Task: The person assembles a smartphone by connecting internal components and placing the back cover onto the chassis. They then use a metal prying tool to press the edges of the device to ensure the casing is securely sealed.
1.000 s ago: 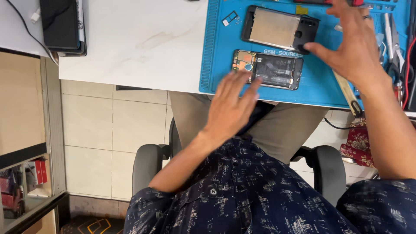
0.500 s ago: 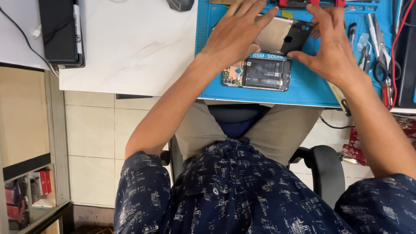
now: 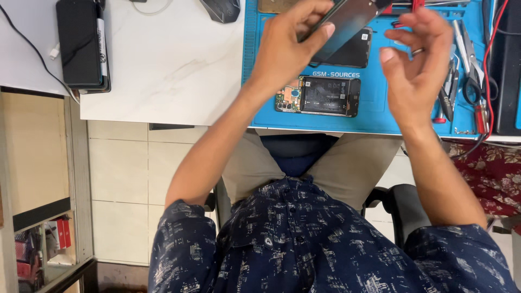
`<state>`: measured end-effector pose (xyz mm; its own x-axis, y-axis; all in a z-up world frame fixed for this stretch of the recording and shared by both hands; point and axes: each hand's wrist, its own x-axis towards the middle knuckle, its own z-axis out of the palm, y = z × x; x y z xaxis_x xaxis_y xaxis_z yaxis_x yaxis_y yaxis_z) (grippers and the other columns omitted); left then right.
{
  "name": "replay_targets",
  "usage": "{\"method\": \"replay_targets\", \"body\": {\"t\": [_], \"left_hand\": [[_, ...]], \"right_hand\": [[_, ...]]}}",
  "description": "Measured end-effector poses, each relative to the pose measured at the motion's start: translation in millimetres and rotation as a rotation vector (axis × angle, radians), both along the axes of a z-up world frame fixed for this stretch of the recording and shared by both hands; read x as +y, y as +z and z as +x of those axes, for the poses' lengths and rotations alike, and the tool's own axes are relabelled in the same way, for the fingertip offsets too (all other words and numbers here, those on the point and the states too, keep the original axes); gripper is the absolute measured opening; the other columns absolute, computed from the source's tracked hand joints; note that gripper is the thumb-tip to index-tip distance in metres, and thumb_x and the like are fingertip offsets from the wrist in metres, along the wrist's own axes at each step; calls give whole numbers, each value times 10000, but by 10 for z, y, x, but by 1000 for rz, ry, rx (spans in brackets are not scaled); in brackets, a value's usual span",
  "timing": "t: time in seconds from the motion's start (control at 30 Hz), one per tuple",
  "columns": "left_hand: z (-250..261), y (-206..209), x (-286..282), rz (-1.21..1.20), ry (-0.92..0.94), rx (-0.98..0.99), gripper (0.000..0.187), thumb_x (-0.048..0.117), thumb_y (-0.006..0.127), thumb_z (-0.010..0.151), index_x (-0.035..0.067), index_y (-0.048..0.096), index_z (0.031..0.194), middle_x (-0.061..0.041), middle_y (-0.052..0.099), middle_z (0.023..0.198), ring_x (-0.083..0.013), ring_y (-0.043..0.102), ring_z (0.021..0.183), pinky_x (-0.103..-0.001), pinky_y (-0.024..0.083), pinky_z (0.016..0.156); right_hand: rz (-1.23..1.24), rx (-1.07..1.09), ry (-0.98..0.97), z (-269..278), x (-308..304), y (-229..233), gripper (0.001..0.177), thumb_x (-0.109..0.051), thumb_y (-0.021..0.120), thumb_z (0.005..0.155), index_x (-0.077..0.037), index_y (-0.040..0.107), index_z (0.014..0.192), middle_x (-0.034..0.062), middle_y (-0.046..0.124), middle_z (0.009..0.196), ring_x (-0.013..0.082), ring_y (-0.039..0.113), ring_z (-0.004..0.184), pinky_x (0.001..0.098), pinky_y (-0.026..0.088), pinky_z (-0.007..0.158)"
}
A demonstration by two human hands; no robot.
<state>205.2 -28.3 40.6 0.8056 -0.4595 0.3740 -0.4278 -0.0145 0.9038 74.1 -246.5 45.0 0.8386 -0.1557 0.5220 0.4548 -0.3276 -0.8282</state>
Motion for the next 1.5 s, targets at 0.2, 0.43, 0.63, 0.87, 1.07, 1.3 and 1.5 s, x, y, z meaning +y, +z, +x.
{"method": "replay_targets", "body": {"t": [0.2, 0.43, 0.63, 0.87, 1.07, 1.3, 1.5], "left_hand": [[-959, 147, -211, 172, 288, -39, 181, 276, 658, 1117, 277, 663, 1298, 87, 763, 1251, -111, 804, 1122, -316, 616, 834], [-1170, 197, 119, 332, -72, -22, 594, 287, 642, 1172, 208, 408, 1712, -24, 525, 1769, -216, 501, 1688, -413, 455, 1410], [-815, -181, 866, 389, 87, -251, 519, 381, 697, 1188, 219, 503, 1641, -69, 619, 1563, -282, 581, 1459, -462, 494, 1242], [-543, -387, 972, 668, -180, -116, 1110, 387, 967, 949, 209, 232, 1761, -65, 441, 1775, -294, 336, 1656, -482, 301, 1211], [-517, -226, 980, 645, -209, -107, 1048, 310, 991, 888, 167, 327, 1686, -91, 591, 1603, -311, 527, 1434, -426, 354, 1134], [-817, 125, 1135, 155, -136, -96, 989, 86, 974, 969, 58, 200, 1583, -239, 455, 1578, -358, 561, 1522, -503, 510, 1357], [-891, -180, 802, -435, 53, 125, 1172, 3, 937, 1013, 294, 115, 1796, -245, 514, 1747, -432, 595, 1632, -524, 624, 1293]], "right_hand": [[175, 143, 217, -105, 436, -239, 764, -320, 642, 1220, -118, 210, 1817, 140, 299, 1886, 306, 307, 1795, 476, 439, 1422], [646, 504, 69, -125, 568, -52, 362, -422, 654, 1114, -181, 623, 1382, 69, 715, 1429, 301, 723, 1447, 425, 631, 1153], [983, 695, 251, -109, 311, 51, 659, -504, 605, 1036, -134, 545, 1578, 228, 653, 1627, 317, 712, 1348, 480, 652, 988], [1125, 678, 137, -158, 97, 133, 712, -531, 706, 934, -141, 606, 1522, 207, 705, 1494, 358, 735, 1211, 650, 629, 1052], [1114, 729, 134, -204, 74, 214, 961, -771, 708, 718, -160, 681, 1459, 217, 738, 1386, 327, 752, 995, 564, 653, 883], [1200, 756, 158, -209, 51, 121, 871, -698, 707, 806, -137, 671, 1472, 268, 748, 1386, 386, 772, 971, 541, 663, 800], [1214, 700, 374, -205, 50, 10, 881, -667, 645, 956, -70, 579, 1600, 292, 685, 1468, 394, 772, 1069, 573, 661, 873]]}}
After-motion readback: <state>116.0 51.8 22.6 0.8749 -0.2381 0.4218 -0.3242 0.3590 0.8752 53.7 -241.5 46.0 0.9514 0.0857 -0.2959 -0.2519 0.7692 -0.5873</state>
